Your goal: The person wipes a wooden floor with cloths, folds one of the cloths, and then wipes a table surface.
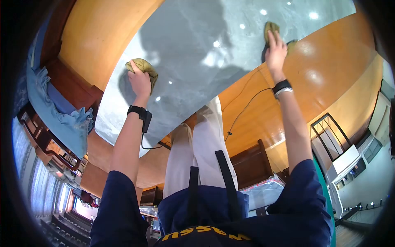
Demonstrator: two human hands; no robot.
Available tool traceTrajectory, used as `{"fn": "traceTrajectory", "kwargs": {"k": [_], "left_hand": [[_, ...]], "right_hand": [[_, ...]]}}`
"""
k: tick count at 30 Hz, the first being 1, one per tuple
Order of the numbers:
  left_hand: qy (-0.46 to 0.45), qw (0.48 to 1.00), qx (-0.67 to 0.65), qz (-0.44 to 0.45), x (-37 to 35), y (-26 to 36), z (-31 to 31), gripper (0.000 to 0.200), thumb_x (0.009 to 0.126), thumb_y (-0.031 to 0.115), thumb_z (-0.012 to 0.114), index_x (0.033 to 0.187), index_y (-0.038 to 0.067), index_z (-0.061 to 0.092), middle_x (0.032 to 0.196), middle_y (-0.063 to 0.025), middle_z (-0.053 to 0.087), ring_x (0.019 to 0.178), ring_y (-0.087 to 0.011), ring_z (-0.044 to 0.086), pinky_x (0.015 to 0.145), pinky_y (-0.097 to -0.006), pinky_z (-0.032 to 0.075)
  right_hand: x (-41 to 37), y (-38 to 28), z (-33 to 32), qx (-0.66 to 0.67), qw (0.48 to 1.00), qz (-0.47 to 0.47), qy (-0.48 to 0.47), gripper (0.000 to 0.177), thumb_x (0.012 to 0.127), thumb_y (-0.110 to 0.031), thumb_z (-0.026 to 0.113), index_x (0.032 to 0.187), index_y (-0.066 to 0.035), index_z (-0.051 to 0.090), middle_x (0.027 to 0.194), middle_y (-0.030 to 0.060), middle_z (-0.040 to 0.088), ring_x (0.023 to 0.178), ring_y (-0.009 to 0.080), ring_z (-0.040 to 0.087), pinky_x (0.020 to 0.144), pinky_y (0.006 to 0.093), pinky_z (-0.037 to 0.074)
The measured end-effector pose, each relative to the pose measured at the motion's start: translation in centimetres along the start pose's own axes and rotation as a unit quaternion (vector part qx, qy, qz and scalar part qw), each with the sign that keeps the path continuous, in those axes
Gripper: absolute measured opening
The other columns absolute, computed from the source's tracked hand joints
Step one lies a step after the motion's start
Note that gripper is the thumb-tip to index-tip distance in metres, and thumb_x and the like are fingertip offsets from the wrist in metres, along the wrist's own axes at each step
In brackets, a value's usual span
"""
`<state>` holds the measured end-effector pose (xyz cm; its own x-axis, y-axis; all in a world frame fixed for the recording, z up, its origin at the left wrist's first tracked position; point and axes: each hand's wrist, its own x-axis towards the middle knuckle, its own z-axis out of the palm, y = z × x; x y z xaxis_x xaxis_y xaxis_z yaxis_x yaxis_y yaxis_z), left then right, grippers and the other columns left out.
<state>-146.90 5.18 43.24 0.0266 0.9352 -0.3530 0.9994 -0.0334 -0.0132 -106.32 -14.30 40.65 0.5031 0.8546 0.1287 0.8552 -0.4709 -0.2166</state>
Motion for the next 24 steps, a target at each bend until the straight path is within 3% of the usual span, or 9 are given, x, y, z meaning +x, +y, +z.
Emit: {"fn": "traceTrajectory", "kwargs": {"k": [5,7,10,14,16,17,19,21,24], "left_hand": [[-0.003,0.997,-0.023,0.077,0.2,-0.5,-0.5,0.079,0.077,0.01,0.061,0.142,0.007,0.015,0.107,-0.021,0.044,0.097,-0.0365,0.05,0.081,-0.0425,0.045],[0.032,0.994,-0.009,0.102,0.0,-1.4,0.2,0.08,0.075,0.009,0.061,0.141,0.006,0.016,0.106,-0.0214,0.044,0.095,-0.0366,0.052,0.08,-0.0425,0.046],[-0.016,0.983,-0.045,0.177,-0.9,-2.6,-0.5,0.081,0.075,0.008,0.06,0.142,0.009,0.015,0.107,-0.0198,0.044,0.096,-0.0358,0.051,0.077,-0.0424,0.048],[-0.101,0.987,0.031,0.124,-5.0,-4.4,-1.6,0.078,0.077,0.007,0.056,0.143,0.011,0.015,0.108,-0.0179,0.042,0.091,-0.0333,0.053,0.075,-0.0404,0.051],[-0.093,0.986,0.05,0.128,-7.2,-6.7,-0.5,0.078,0.077,0.006,0.055,0.143,0.011,0.015,0.106,-0.0167,0.043,0.09,-0.0315,0.053,0.072,-0.0384,0.052],[-0.088,0.984,0.071,0.139,-8.1,-7.8,0.5,0.079,0.076,0.005,0.055,0.143,0.01,0.015,0.104,-0.0155,0.043,0.088,-0.0297,0.054,0.069,-0.0364,0.052],[-0.063,0.978,0.108,0.165,-9.3,-10.0,1.8,0.078,0.076,0.002,0.054,0.143,0.008,0.015,0.1,-0.0137,0.042,0.085,-0.0263,0.054,0.063,-0.0323,0.053],[-0.085,0.97,0.119,0.196,-9.9,-10.4,1.4,0.077,0.076,0.001,0.053,0.143,0.006,0.015,0.1,-0.0136,0.043,0.083,-0.0254,0.054,0.062,-0.0316,0.053],[-0.064,0.969,0.114,0.21,-9.6,-10.6,2.1,0.079,0.076,0.001,0.054,0.143,0.006,0.014,0.099,-0.0134,0.043,0.083,-0.0251,0.054,0.062,-0.031,0.054]], "right_hand": [[-8.6,-11.0,1.2,0.021,0.995,-0.067,-0.074,0.064,0.069,0.002,0.052,0.128,-0.021,0.046,0.135,0.0061,0.041,0.109,0.0311,0.044,0.087,0.042,0.04],[-11.9,-15.6,0.5,0.052,0.974,-0.153,-0.16,0.057,0.073,-0.002,0.052,0.127,-0.019,0.047,0.137,0.0041,0.038,0.114,0.0287,0.042,0.088,0.0406,0.039],[-15.0,-20.3,0.4,0.112,0.923,-0.279,-0.24,0.051,0.077,-0.007,0.051,0.127,-0.016,0.047,0.138,0.0027,0.037,0.118,0.0261,0.04,0.092,0.0392,0.038],[-12.0,-20.0,0.9,0.1,0.902,-0.353,-0.226,0.046,0.077,-0.008,0.05,0.123,-0.014,0.049,0.134,0.0054,0.041,0.112,0.0246,0.046,0.089,0.0371,0.041],[-8.4,-18.6,2.6,-0.043,0.93,-0.254,-0.261,0.043,0.077,-0.007,0.049,0.12,-0.013,0.051,0.127,0.0094,0.047,0.101,0.027,0.051,0.083,0.0387,0.043],[-5.8,-16.7,3.5,0.107,0.956,-0.248,-0.115,0.046,0.074,-0.004,0.05,0.119,-0.012,0.051,0.122,0.0129,0.05,0.092,0.0298,0.053,0.078,0.0416,0.044],[-0.5,-15.1,3.5,0.072,0.981,-0.177,-0.017,0.054,0.067,0.005,0.051,0.119,-0.01,0.051,0.127,0.0142,0.047,0.101,0.0327,0.05,0.086,0.0451,0.041],[4.4,-13.0,5.0,0.056,0.991,-0.123,0.006,0.056,0.07,0.005,0.049,0.123,-0.015,0.05,0.129,0.0124,0.046,0.108,0.0386,0.046,0.093,0.0471,0.038],[10.7,-12.9,6.4,0.026,0.998,-0.062,0.016,0.056,0.071,0.001,0.05,0.123,-0.018,0.052,0.13,0.011,0.046,0.108,0.0382,0.045,0.094,0.0463,0.038]]}}
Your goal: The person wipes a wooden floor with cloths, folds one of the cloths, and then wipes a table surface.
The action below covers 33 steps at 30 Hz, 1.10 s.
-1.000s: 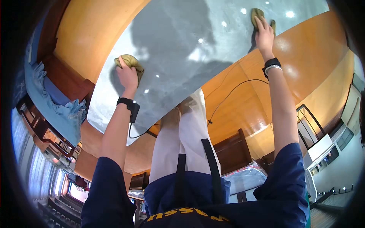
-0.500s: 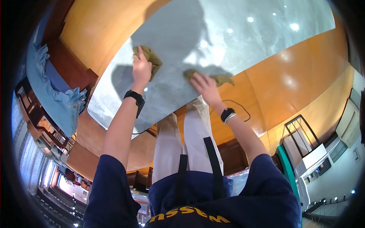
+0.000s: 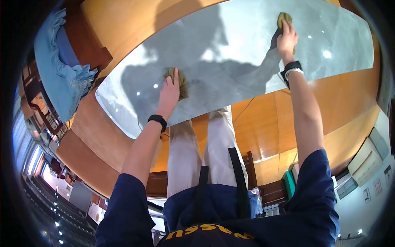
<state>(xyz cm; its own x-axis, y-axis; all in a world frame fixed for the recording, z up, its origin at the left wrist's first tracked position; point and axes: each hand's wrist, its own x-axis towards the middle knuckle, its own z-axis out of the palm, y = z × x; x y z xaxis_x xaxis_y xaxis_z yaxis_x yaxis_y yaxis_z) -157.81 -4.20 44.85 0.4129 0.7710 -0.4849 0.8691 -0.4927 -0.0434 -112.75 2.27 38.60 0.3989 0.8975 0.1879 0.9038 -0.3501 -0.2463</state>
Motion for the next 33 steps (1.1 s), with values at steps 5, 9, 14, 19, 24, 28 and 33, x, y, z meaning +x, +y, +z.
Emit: {"fn": "traceTrajectory", "kwargs": {"k": [5,9,14,19,24,28,33], "left_hand": [[-0.016,0.999,0.028,0.002,0.1,0.1,-0.7,0.08,0.074,-0.002,0.054,0.142,0.003,0.015,0.098,-0.0136,0.044,0.081,-0.0242,0.056,0.06,-0.029,0.053],[-0.004,0.999,0.037,-0.007,0.3,0.5,-0.7,0.078,0.073,-0.004,0.054,0.141,0.0,0.017,0.097,-0.0136,0.045,0.079,-0.0219,0.057,0.059,-0.0262,0.053],[-0.021,0.999,0.025,-0.013,0.7,0.3,-0.8,0.077,0.075,-0.002,0.053,0.141,0.0,0.015,0.096,-0.0139,0.044,0.079,-0.0227,0.057,0.06,-0.0271,0.053],[-0.039,0.999,0.021,-0.019,0.5,0.3,0.2,0.08,0.076,0.004,0.055,0.143,0.006,0.013,0.1,-0.0118,0.043,0.082,-0.0219,0.054,0.06,-0.027,0.054],[-0.062,0.996,0.04,-0.057,0.8,0.9,0.1,0.079,0.077,0.003,0.053,0.144,0.005,0.011,0.099,-0.0115,0.042,0.082,-0.0228,0.053,0.059,-0.0272,0.053],[-0.052,0.996,0.046,-0.057,0.8,1.1,0.2,0.078,0.078,0.004,0.053,0.144,0.005,0.01,0.097,-0.011,0.042,0.082,-0.0222,0.053,0.058,-0.0268,0.053],[-0.034,0.997,0.036,-0.062,0.8,0.8,1.0,0.078,0.078,0.004,0.052,0.144,0.004,0.01,0.095,-0.0108,0.042,0.08,-0.0218,0.053,0.057,-0.0283,0.052]], "right_hand": [[1.9,-4.9,3.0,0.024,0.996,-0.085,0.024,0.052,0.071,-0.004,0.052,0.121,-0.017,0.053,0.127,0.0111,0.049,0.107,0.0358,0.047,0.09,0.0454,0.038],[-6.0,-11.4,1.2,0.085,0.955,-0.273,-0.074,0.055,0.07,-0.002,0.05,0.122,-0.019,0.052,0.128,0.0077,0.048,0.104,0.0297,0.048,0.08,0.0427,0.041],[-19.4,-11.1,-3.9,0.145,0.831,-0.459,-0.279,0.049,0.076,-0.008,0.052,0.124,-0.015,0.05,0.136,0.0048,0.039,0.117,0.027,0.042,0.093,0.0403,0.039],[-24.6,-4.0,-8.3,0.158,0.763,-0.492,-0.389,0.046,0.078,-0.011,0.051,0.124,-0.014,0.05,0.135,0.0048,0.039,0.117,0.0253,0.042,0.094,0.0365,0.038],[-19.8,1.4,-12.6,0.11,0.846,-0.401,-0.335,0.047,0.078,-0.004,0.051,0.124,-0.013,0.05,0.133,0.0078,0.041,0.115,0.0273,0.044,0.094,0.0375,0.039],[-12.0,1.4,-13.2,0.123,0.944,-0.231,-0.2,0.055,0.071,0.004,0.058,0.123,-0.012,0.049,0.128,0.0151,0.043,0.113,0.0337,0.044,0.095,0.0416,0.038],[-3.6,4.3,-7.4,-0.012,0.999,-0.019,-0.034,0.054,0.075,-0.003,0.056,0.127,-0.013,0.046,0.13,0.0199,0.039,0.117,0.0373,0.039,0.097,0.0452,0.035]]}}
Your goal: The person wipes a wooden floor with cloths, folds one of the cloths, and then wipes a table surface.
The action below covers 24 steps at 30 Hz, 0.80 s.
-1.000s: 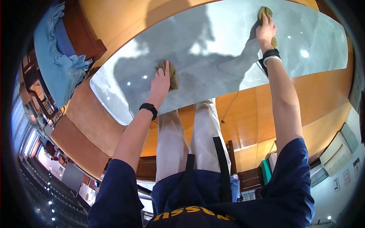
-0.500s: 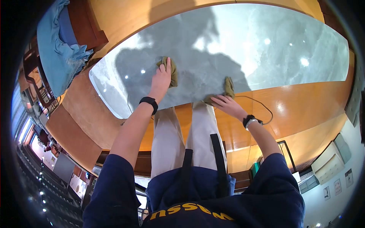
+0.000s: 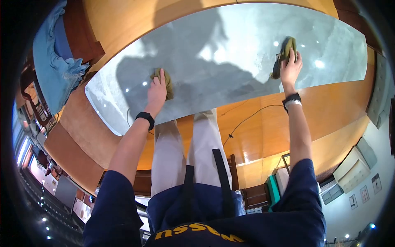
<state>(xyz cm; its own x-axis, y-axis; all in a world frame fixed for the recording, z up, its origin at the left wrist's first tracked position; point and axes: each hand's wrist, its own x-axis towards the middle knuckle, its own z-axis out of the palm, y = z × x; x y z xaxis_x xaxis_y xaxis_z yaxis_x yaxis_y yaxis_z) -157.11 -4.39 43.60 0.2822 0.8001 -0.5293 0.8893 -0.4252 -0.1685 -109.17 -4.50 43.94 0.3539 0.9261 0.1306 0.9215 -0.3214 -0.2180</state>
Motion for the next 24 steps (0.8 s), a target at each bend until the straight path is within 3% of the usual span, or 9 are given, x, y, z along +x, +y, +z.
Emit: {"fn": "traceTrajectory", "kwargs": {"k": [2,4,6,13,15,18,19,20,24], "left_hand": [[-0.012,1.0,-0.011,-0.017,0.1,0.5,-0.8,0.078,0.078,0.005,0.053,0.143,0.004,0.01,0.095,-0.0109,0.043,0.08,-0.0219,0.053,0.057,-0.0284,0.052],[-0.032,0.999,-0.018,-0.027,0.1,0.8,-0.9,0.078,0.078,0.006,0.053,0.143,0.004,0.01,0.095,-0.0109,0.043,0.079,-0.022,0.053,0.056,-0.0285,0.051],[-0.028,0.998,-0.04,-0.044,0.2,1.1,-0.9,0.078,0.078,0.008,0.054,0.143,0.002,0.011,0.096,-0.0115,0.042,0.08,-0.0229,0.053,0.057,-0.0296,0.051],[-0.105,0.989,-0.083,-0.067,0.4,1.4,-2.7,0.103,0.067,0.018,0.071,0.142,0.001,0.002,0.105,-0.014,0.04,0.086,-0.026,0.052,0.064,-0.0337,0.052],[-0.129,0.987,-0.075,-0.063,0.8,1.4,-2.8,0.112,0.062,0.02,0.075,0.142,0.001,-0.001,0.107,-0.0144,0.04,0.087,-0.0269,0.052,0.067,-0.0339,0.051],[-0.125,0.987,-0.071,-0.073,0.8,1.9,-2.5,0.107,0.065,0.02,0.073,0.142,0.0,0.002,0.105,-0.0141,0.04,0.088,-0.0266,0.052,0.069,-0.0344,0.051],[-0.127,0.987,-0.069,-0.075,0.7,2.0,-2.3,0.107,0.065,0.02,0.073,0.142,0.0,0.002,0.105,-0.0141,0.04,0.088,-0.0266,0.052,0.069,-0.0344,0.051],[-0.105,0.988,-0.084,-0.079,0.5,2.2,-1.9,0.105,0.064,0.018,0.072,0.142,0.001,0.003,0.104,-0.0143,0.04,0.088,-0.0273,0.051,0.069,-0.0352,0.051],[-0.036,0.982,-0.157,-0.096,-0.6,1.9,-2.8,0.103,0.061,0.014,0.069,0.144,0.007,0.008,0.1,-0.0143,0.041,0.087,-0.0299,0.051,0.071,-0.038,0.049]], "right_hand": [[0.9,1.8,3.4,-0.049,0.998,0.028,0.023,0.055,0.076,-0.008,0.056,0.129,-0.011,0.043,0.131,0.0213,0.038,0.118,0.0381,0.038,0.099,0.0457,0.034],[0.7,1.3,5.2,-0.014,0.988,0.141,0.06,0.057,0.076,-0.008,0.055,0.131,-0.008,0.04,0.132,0.0226,0.037,0.119,0.039,0.036,0.1,0.0454,0.032],[0.6,1.0,5.6,0.013,0.986,0.153,0.064,0.058,0.076,-0.009,0.054,0.131,-0.005,0.039,0.133,0.0251,0.035,0.121,0.0404,0.034,0.102,0.0462,0.029],[-0.3,-1.2,4.7,0.077,0.996,0.015,0.042,0.057,0.077,-0.013,0.056,0.13,0.0,0.039,0.132,0.0292,0.034,0.121,0.0436,0.034,0.102,0.0484,0.028],[-1.1,-4.9,4.5,0.128,0.991,-0.03,0.017,0.057,0.077,-0.013,0.055,0.13,-0.003,0.04,0.131,0.0292,0.035,0.121,0.0445,0.034,0.102,0.0503,0.028],[-3.7,-11.4,6.0,0.169,0.975,-0.138,-0.033,0.066,0.067,-0.009,0.06,0.13,-0.006,0.041,0.131,0.0263,0.037,0.122,0.0427,0.035,0.102,0.0517,0.028],[-4.5,-14.6,5.1,0.204,0.966,-0.134,-0.081,0.069,0.065,-0.009,0.062,0.131,-0.008,0.041,0.13,0.0246,0.038,0.121,0.0409,0.037,0.102,0.0514,0.029],[-5.2,-17.2,4.7,0.21,0.951,-0.158,-0.16,0.068,0.065,-0.009,0.063,0.129,-0.009,0.042,0.132,0.0215,0.038,0.122,0.0403,0.036,0.102,0.0506,0.03],[-7.4,-23.5,5.3,0.244,0.917,-0.25,-0.193,0.06,0.064,-0.005,0.064,0.123,-0.01,0.048,0.134,0.0149,0.038,0.123,0.0367,0.036,0.103,0.046,0.031]]}}
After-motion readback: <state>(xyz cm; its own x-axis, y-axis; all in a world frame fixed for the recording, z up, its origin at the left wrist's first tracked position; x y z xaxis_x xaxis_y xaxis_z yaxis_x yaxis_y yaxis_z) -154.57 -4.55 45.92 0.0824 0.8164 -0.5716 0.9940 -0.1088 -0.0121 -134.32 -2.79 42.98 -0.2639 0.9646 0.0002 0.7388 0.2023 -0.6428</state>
